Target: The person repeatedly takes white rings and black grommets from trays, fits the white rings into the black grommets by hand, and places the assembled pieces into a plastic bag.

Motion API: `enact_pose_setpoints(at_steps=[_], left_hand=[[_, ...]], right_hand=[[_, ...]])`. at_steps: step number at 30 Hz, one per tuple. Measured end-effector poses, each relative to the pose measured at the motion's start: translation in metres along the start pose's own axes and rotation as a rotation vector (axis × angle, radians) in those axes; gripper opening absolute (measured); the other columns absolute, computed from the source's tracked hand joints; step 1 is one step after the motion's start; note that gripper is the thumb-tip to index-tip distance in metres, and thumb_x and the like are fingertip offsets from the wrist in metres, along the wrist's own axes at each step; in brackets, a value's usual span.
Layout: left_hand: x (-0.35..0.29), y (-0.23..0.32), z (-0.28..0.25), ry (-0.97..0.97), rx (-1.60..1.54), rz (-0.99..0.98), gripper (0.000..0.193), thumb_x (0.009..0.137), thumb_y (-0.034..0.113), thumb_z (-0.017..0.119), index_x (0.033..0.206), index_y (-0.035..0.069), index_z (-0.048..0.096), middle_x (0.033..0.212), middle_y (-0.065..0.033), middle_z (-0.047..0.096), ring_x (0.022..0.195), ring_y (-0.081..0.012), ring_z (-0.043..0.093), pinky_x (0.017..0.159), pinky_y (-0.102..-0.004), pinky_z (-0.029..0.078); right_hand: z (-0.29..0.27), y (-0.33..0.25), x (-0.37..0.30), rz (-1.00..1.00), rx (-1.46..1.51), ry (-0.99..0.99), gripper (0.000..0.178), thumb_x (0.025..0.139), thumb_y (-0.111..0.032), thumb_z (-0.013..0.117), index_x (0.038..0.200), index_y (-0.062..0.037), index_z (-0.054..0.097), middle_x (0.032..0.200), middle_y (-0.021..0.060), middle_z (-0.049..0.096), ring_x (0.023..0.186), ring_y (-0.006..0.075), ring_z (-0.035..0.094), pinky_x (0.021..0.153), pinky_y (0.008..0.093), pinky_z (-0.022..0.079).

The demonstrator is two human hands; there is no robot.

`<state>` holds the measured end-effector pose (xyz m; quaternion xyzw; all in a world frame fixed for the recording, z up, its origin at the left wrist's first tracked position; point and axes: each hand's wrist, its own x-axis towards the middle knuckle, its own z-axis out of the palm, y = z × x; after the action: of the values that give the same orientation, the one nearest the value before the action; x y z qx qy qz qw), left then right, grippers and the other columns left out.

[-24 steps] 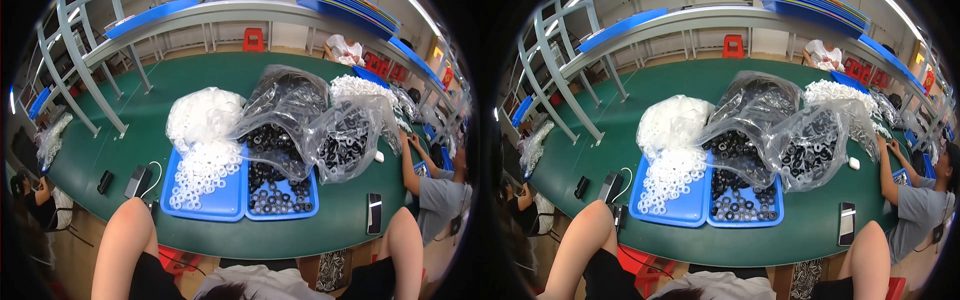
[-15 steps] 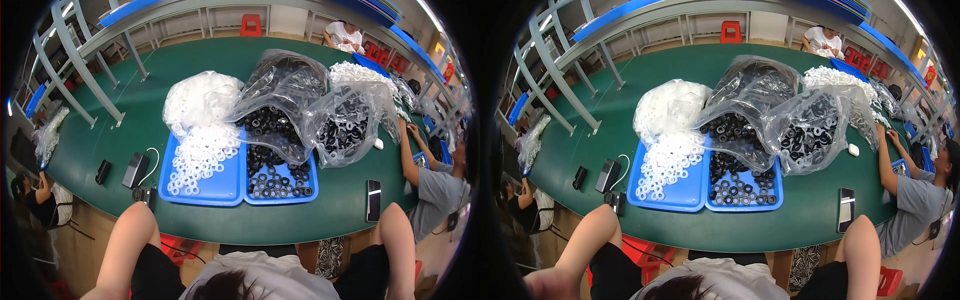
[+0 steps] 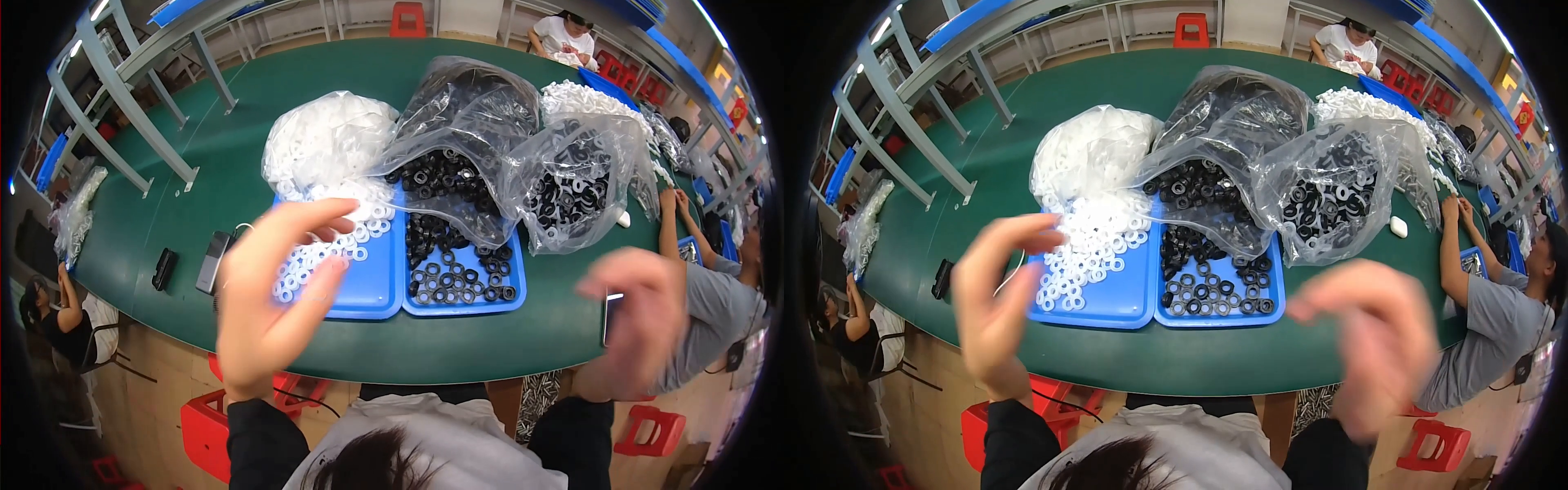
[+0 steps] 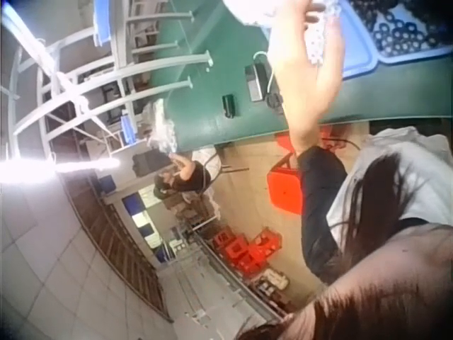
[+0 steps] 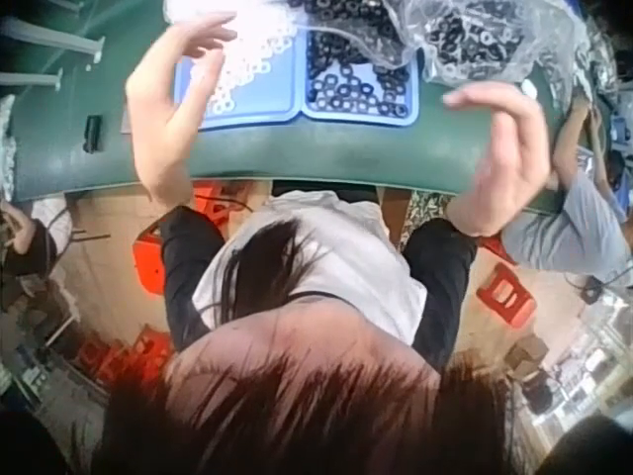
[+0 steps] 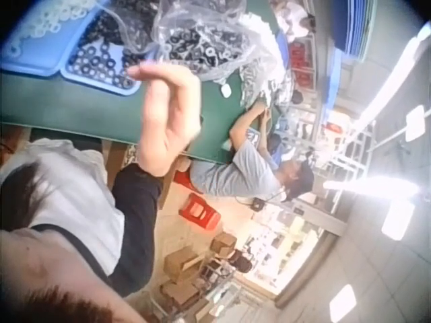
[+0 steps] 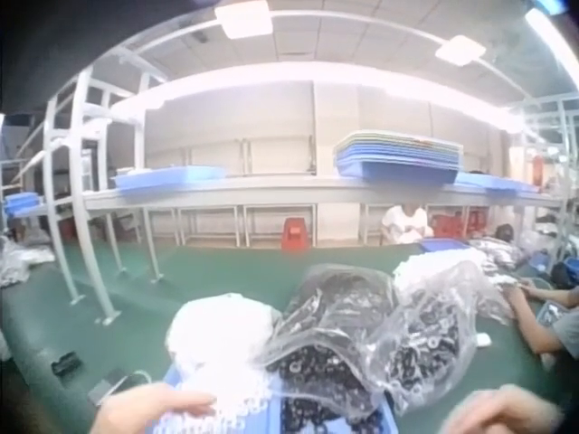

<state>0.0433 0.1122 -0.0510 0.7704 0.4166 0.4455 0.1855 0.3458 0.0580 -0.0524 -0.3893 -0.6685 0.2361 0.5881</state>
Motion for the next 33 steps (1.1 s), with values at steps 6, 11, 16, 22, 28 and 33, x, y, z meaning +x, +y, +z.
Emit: enact_pose_setpoints(at_steps=[6,11,16,22,28,33], left_hand=[[-0.042,-0.147,0.078,-0.367,0.605,-0.384,0.023,0.085,0.020,0.066,0.095,0.000,0.065,0.090,-0.0206,0.068,0.083,-0.0373,0.068,0.074,-0.0464,0.054],[-0.054,-0.177,0.112,-0.324,0.667,-0.454,0.030,0.079,0.012,0.070,0.104,0.000,0.060,0.098,-0.0206,0.064,0.088,-0.0390,0.066,0.074,-0.0472,0.055],[-0.063,-0.181,0.115,-0.146,0.620,-0.420,0.025,0.077,0.006,0.072,0.098,0.002,0.058,0.095,-0.0204,0.060,0.086,-0.0397,0.064,0.074,-0.0476,0.052],[-0.068,-0.186,0.117,-0.081,0.611,-0.378,0.017,0.083,0.002,0.064,0.100,0.000,0.061,0.090,-0.0208,0.060,0.079,-0.0408,0.062,0.073,-0.0469,0.052],[-0.046,-0.163,0.119,-0.014,-0.136,-0.417,0.023,0.093,0.004,0.059,0.115,0.002,0.065,0.094,-0.0135,0.067,0.078,-0.0218,0.068,0.073,-0.0300,0.055],[-0.047,-0.152,0.140,-0.092,-0.772,-0.538,0.025,0.100,0.007,0.054,0.123,-0.001,0.061,0.107,-0.0118,0.067,0.091,-0.0184,0.069,0.084,-0.0298,0.056]], right_hand=[[0.089,0.152,-0.018,0.270,-0.604,-0.427,0.017,0.090,-0.014,0.062,0.099,0.0002,0.064,0.089,0.0173,0.069,0.085,0.0370,0.066,0.073,0.0449,0.052],[0.119,0.205,-0.027,0.144,-0.751,-0.379,0.022,0.087,-0.018,0.067,0.105,-0.0043,0.064,0.082,0.0145,0.068,0.069,0.0354,0.066,0.059,0.0430,0.053],[0.126,0.221,-0.039,0.139,-0.742,-0.324,0.021,0.086,-0.018,0.069,0.102,-0.0058,0.065,0.084,0.0115,0.068,0.070,0.0327,0.067,0.060,0.0412,0.053],[0.123,0.218,-0.042,0.078,-0.619,-0.217,0.011,0.083,-0.010,0.073,0.094,-0.0070,0.071,0.078,0.0075,0.062,0.062,0.0201,0.062,0.056,0.0323,0.047],[0.114,0.211,-0.035,0.619,0.224,-0.128,0.013,0.091,-0.007,0.068,0.102,0.0005,0.064,0.095,0.0063,0.064,0.076,0.0131,0.065,0.064,0.0253,0.053],[0.115,0.206,-0.033,0.679,0.537,-0.113,0.019,0.094,0.000,0.062,0.112,0.0044,0.060,0.102,0.0102,0.065,0.081,0.0184,0.068,0.073,0.0285,0.056]])
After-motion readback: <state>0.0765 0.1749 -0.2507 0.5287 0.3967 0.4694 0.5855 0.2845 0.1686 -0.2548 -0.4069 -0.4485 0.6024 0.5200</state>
